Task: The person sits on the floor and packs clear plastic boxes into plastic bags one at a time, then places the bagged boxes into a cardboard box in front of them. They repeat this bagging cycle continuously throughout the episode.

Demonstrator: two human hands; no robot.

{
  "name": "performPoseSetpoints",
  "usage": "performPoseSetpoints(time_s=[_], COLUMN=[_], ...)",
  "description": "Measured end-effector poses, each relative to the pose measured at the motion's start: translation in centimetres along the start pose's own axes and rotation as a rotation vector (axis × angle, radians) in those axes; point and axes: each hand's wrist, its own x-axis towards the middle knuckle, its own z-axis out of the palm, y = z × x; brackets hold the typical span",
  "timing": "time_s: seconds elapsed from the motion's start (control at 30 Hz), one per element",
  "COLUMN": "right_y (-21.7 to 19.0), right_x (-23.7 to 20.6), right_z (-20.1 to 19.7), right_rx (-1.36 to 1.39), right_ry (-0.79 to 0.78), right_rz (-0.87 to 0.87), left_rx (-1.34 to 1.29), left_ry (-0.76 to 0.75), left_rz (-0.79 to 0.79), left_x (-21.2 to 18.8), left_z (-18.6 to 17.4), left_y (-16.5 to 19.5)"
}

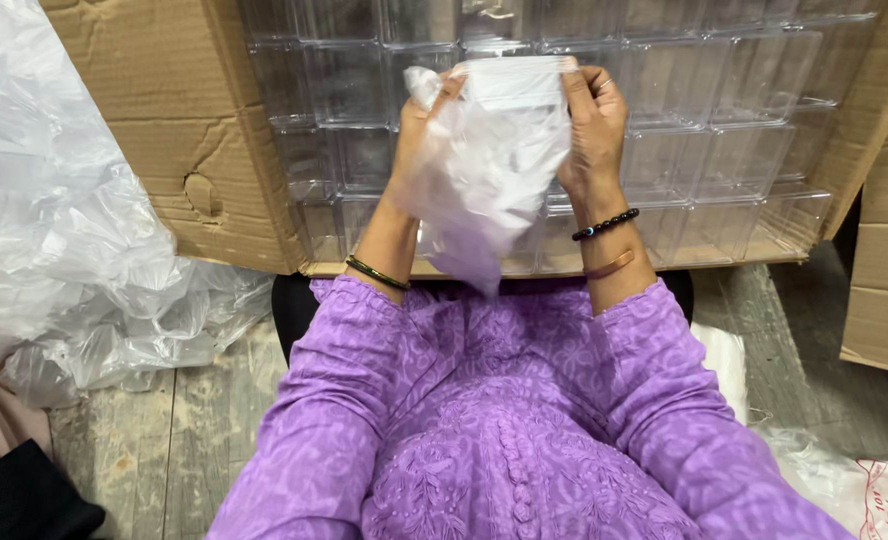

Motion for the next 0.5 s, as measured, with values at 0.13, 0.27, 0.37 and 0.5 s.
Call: performPoseSetpoints(time_s=[0.13,0.27,0.37,0.5], right_y=[-1.2,-3.1,-4.6,-4.9], right_x=[-0.5,-1.6,-4.4,-8.7], right_z=[1.4,4.5,5.8,6.5], right_rx=[0.008,0.076,-0.161,-0.301], right_ry=[-0.057,-0.157,-0.180,-0.167], right_rz=[0.046,0.106,-0.071,-0.072], left_rx=[-0.011,-0.067,-0.133,0.000], left_ry=[-0.030,-0.151,-0.197,-0.294], left_rz=[-0.077,-0.193,-0.204,-0.291], left_x=[-0.2,-1.8,-4.5,-9.8], left_z=[-0.1,-0.3,-1.2,-1.6], left_y=[-0.6,-0.7,0.7,3.1])
